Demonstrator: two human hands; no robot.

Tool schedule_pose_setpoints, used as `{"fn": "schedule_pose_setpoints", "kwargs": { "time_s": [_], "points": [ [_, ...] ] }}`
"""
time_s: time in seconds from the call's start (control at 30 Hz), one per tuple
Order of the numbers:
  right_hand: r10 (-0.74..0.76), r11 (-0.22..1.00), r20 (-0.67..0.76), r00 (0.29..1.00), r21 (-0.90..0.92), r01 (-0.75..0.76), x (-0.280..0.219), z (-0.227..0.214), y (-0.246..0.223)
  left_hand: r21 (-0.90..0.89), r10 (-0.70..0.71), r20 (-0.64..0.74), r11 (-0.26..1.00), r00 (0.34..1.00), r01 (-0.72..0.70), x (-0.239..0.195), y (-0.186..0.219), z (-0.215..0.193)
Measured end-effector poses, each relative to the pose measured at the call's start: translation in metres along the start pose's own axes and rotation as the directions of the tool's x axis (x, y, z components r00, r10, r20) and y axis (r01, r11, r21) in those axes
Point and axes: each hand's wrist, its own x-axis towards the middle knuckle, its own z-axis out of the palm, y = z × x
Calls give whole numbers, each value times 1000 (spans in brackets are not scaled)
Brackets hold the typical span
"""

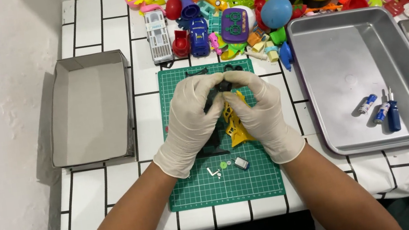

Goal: The person assembles a toy vehicle on a green cutting mat. They attach black plastic components to a chassis, fit a yellow body shell, and install black wheels onto the frame.

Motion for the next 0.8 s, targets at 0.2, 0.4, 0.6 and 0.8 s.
{"fn": "schedule_pose_setpoints", "kwargs": {
  "time_s": [0.2, 0.4, 0.6, 0.8],
  "points": [
    [4, 997, 28, 1000, 73, -6, -2, 2, -4, -162, -43, -67, 986, 997, 32, -14, -5, 2],
    [-46, 997, 33, 998, 61, 44, -3, 7, -5, -352, -248, -49, 911, 967, 216, -16, 10, -5],
    [-116, 993, 38, 993, -4, 116, 0, 10, -5, -654, -439, 37, 668, 898, 354, -19, 7, -2],
    [-156, 988, 20, 988, 12, 156, -2, 12, -11, -742, -547, 122, 505, 828, 442, -17, 11, -5]
  ]
}}
